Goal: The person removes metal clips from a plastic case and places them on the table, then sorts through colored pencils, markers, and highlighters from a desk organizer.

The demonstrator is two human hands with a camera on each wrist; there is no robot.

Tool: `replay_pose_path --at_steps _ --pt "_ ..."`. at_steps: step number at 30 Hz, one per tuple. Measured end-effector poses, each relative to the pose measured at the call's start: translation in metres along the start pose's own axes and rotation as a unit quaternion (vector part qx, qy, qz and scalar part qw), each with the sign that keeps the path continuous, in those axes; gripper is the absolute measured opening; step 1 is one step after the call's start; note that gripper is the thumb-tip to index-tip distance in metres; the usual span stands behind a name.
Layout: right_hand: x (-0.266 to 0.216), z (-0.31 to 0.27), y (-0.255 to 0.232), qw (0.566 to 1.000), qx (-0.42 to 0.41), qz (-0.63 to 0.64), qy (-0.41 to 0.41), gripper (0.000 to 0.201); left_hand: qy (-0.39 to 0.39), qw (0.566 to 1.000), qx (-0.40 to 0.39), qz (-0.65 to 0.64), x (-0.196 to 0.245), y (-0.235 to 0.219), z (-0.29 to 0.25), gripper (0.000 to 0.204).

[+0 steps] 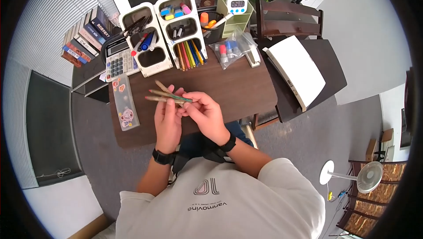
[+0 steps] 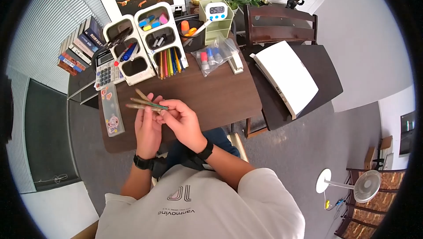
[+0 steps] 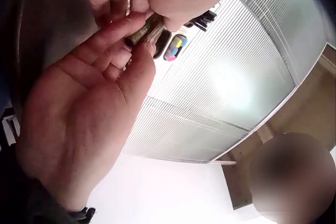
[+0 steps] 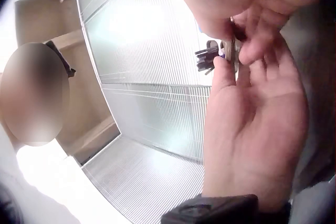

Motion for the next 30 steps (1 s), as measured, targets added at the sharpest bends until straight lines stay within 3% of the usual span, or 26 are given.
replay_pose_path --at_steps 4,6,9,10,12,14,16,24,26,30 --pt "0.001 0.004 -0.006 1.0 -0.008 0.006 0.009 0.023 0.035 0.998 -0.038 0.019 -0.007 -0.009 0.006 0.035" --pt "0.005 0.009 -0.005 0.999 -0.004 -0.036 -0.038 0.019 0.068 0.996 -0.041 0.043 -0.01 -0.014 0.009 0.027" --pt "-0.004 0.009 -0.001 0.969 0.038 -0.232 -0.076 0.02 0.108 0.99 -0.027 0.091 -0.009 -0.023 0.013 0.018" --pt "-0.006 0.011 0.0 0.969 0.031 -0.233 -0.077 0.02 0.132 0.981 -0.033 0.138 -0.01 -0.025 0.013 0.016" --pt "-0.012 0.013 0.003 0.926 0.038 -0.358 -0.11 0.022 0.186 0.961 -0.007 0.205 -0.01 -0.022 0.014 0.01" --pt "-0.011 0.015 0.003 0.925 0.038 -0.355 -0.128 0.024 0.196 0.951 -0.001 0.239 -0.008 -0.016 0.014 0.009" --pt "-0.012 0.015 0.001 0.901 0.071 -0.381 -0.197 0.024 0.214 0.947 -0.005 0.241 -0.009 -0.015 0.012 0.014" --pt "-0.004 0.029 -0.004 0.866 0.081 -0.45 -0.201 0.019 0.213 0.936 -0.049 0.274 -0.021 -0.016 0.015 0.031" --pt "-0.006 0.029 -0.006 0.851 0.079 -0.46 -0.239 0.015 0.211 0.932 -0.076 0.284 -0.018 -0.011 0.012 0.034" --pt "-0.014 0.026 -0.005 0.852 0.05 -0.494 -0.168 0.015 0.193 0.935 -0.13 0.269 -0.014 -0.019 0.018 0.038"
Point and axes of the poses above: each hand's wrist, its own z-axis towards the middle knuckle, its own y-axis out of the palm, x = y × z, the point moved 4 cm from there along z, towards the middle knuckle, and after that the axes turned 15 degrees about y, right-handed, at the moved point
